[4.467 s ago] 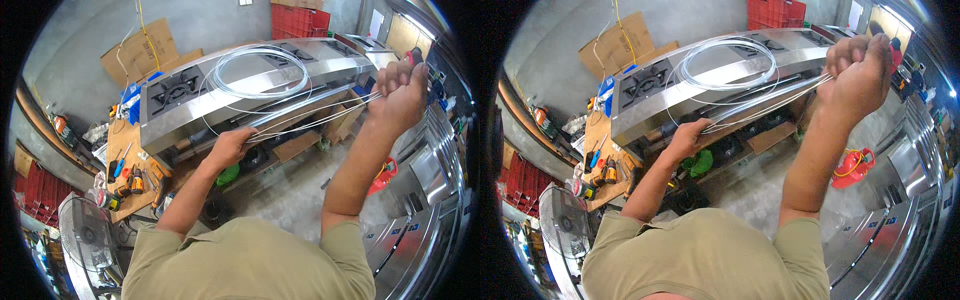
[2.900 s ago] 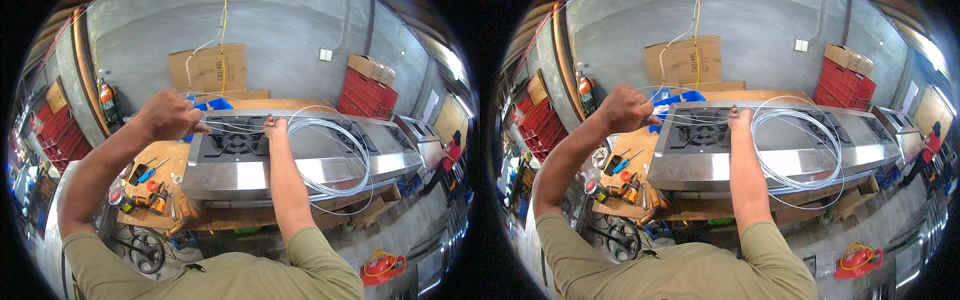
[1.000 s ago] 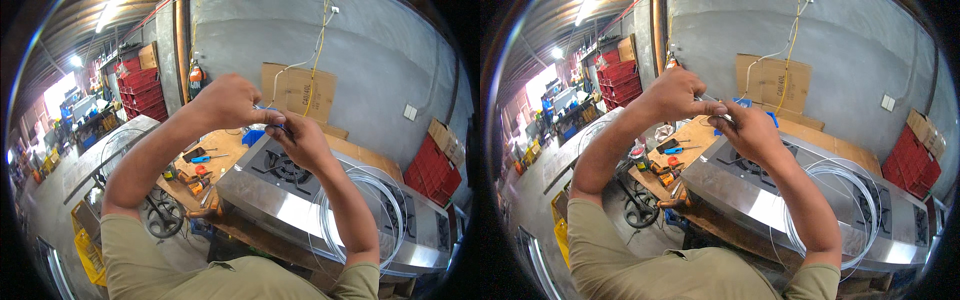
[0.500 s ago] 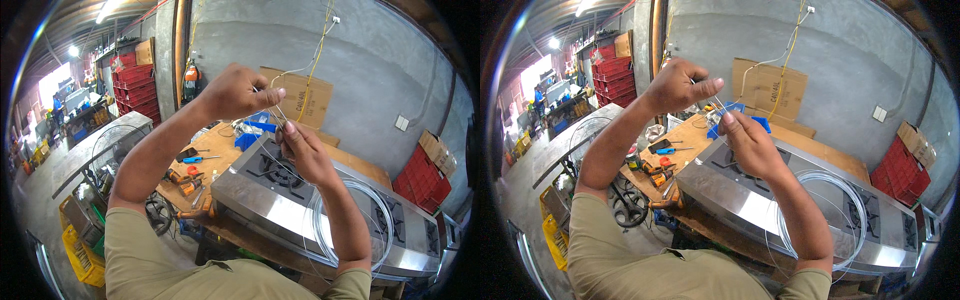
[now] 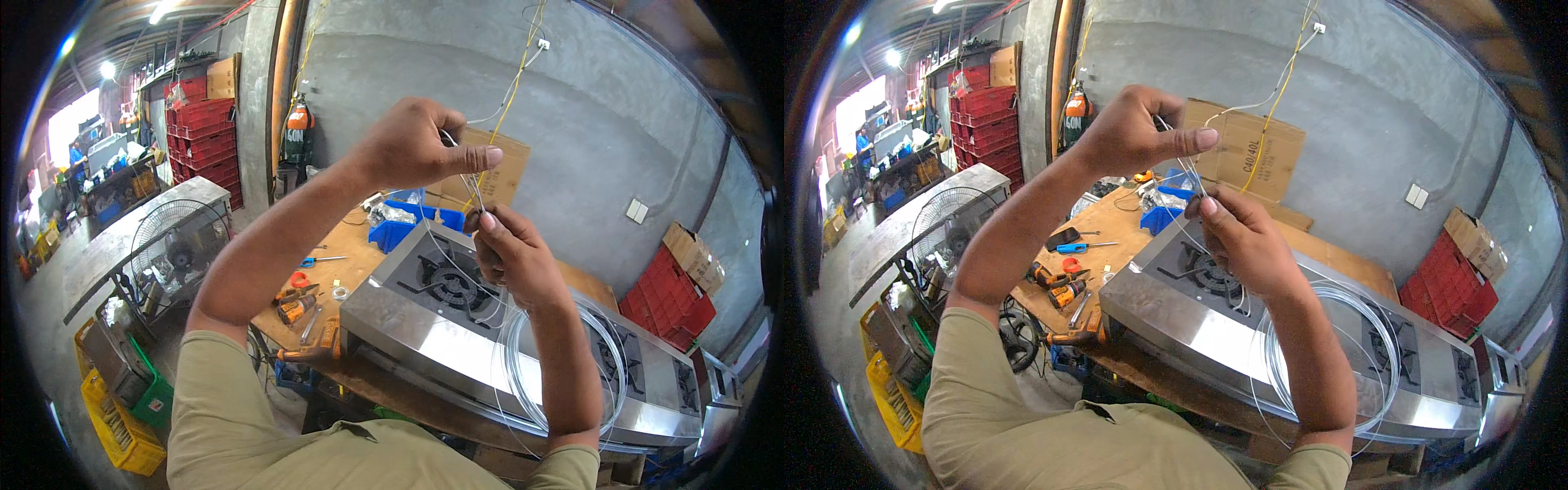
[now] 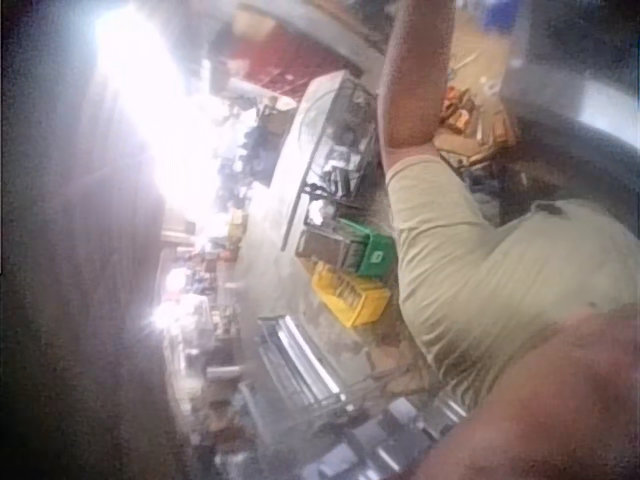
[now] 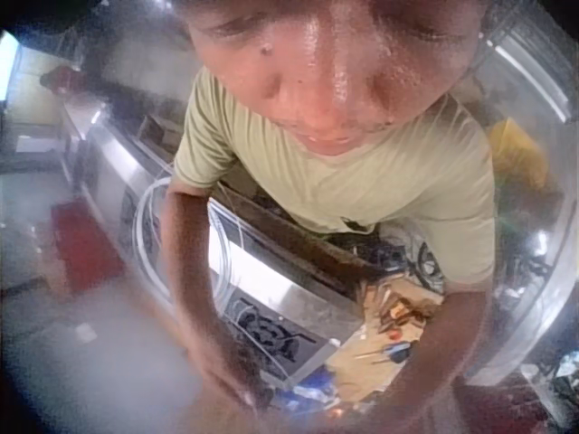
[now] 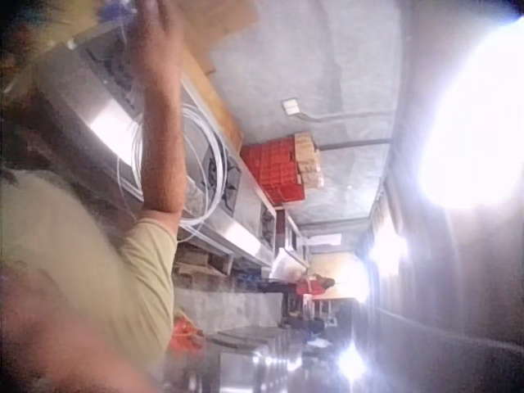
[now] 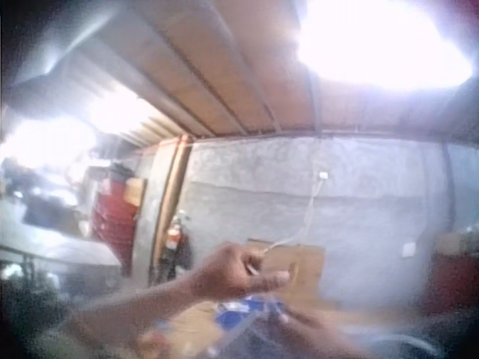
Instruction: The person uncoils a roll of thin metal wire on a stainless steel countertop, measures and cuts several short lengths using pliers, and places the cut pieces into a cardboard box. The person then wipes the countertop surface with a cloth.
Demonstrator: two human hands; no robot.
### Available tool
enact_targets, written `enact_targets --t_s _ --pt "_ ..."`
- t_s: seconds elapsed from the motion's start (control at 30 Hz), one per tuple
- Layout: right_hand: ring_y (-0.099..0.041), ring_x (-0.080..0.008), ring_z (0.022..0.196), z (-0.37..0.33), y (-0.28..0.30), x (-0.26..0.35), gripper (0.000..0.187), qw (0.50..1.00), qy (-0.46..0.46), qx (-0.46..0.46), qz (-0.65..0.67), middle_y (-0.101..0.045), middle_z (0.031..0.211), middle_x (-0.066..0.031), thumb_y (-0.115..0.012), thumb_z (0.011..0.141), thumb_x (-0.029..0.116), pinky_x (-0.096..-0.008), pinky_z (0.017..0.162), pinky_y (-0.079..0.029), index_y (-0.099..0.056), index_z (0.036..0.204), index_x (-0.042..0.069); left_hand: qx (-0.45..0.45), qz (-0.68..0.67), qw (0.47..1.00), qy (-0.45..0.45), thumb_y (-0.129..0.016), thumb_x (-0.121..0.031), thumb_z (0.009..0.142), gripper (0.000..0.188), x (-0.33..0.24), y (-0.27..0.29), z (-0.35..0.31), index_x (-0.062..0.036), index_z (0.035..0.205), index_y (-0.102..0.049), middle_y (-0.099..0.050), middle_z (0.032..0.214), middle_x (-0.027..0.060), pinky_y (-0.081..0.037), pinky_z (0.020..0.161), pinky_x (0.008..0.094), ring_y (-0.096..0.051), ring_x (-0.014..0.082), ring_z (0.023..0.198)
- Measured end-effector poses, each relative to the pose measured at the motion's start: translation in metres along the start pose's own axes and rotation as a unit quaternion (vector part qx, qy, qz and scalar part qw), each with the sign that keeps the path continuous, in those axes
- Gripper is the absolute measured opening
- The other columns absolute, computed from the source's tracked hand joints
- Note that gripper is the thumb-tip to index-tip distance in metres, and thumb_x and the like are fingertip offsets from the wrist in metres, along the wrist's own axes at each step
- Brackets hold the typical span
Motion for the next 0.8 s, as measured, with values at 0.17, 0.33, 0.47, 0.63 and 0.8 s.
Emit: enact_targets --t_s 0.17,0.33,0.47,0.63,0.8 --pt "-0.029 -0.0048 0.046 -0.012 -0.020 -0.002 0.029 0.999 0.040 -0.025 0.010 -0.035 0.058 0.0059 -0.050 0.102 0.031 -0.0232 0.042 -0.021 -0.055 0.101 0.003 -0.014 -0.389 0.920 -0.050 -0.065 -0.051 0.089 0.047 0.021 0.003 -0.023 -0.0048 0.085 -0.068 -0.066 0.085 0.0052 -0.041 0.058 0.0235 -0.053 0.0079 0.066" --pt "-0.030 -0.0050 0.048 -0.017 -0.026 0.000 0.031 0.998 0.055 -0.023 0.036 -0.037 0.060 0.0050 -0.052 0.101 0.033 -0.0231 0.045 -0.023 -0.056 0.101 0.002 0.042 -0.513 0.857 -0.036 -0.042 -0.057 0.098 0.060 0.015 -0.026 -0.022 -0.0026 0.107 -0.065 -0.068 0.106 0.0141 -0.050 0.070 0.0278 -0.066 0.0178 0.092" --pt "-0.028 -0.0060 0.045 -0.019 -0.024 -0.011 0.032 0.994 0.058 -0.089 0.017 -0.036 0.057 0.0038 -0.052 0.100 0.035 -0.0234 0.042 -0.022 -0.054 0.099 0.003 0.107 -0.611 0.784 0.022 -0.034 -0.058 0.100 0.062 0.000 -0.037 -0.020 -0.0033 0.112 -0.063 -0.068 0.103 0.0141 -0.052 0.077 0.0331 -0.067 0.0224 0.095" --pt "-0.034 -0.0063 0.051 -0.023 -0.030 -0.031 0.030 0.991 0.080 -0.088 0.059 -0.043 0.066 0.0046 -0.051 0.102 0.030 -0.0237 0.046 -0.026 -0.058 0.112 0.003 0.192 -0.755 0.627 0.010 -0.032 -0.054 0.102 0.057 -0.016 -0.044 -0.021 -0.0049 0.100 -0.059 -0.065 0.088 0.0119 -0.054 0.079 0.0375 -0.068 0.0266 0.088" --pt "-0.030 -0.0071 0.047 -0.017 -0.044 -0.040 0.025 0.979 0.106 -0.141 0.099 -0.037 0.060 0.0027 -0.046 0.103 0.028 -0.0245 0.044 -0.025 -0.053 0.103 0.004 0.116 -0.800 0.587 0.044 -0.040 -0.047 0.100 0.044 -0.027 -0.050 -0.022 -0.0098 0.080 -0.050 -0.047 0.064 0.0039 -0.048 0.062 0.0324 -0.051 0.0179 0.058"
Point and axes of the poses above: each hand's wrist, its own z-axis towards the middle knuckle, its own y-axis out of the back of the hand, x = y × z, the point moved 2 cm from there along z, towards the middle knuckle
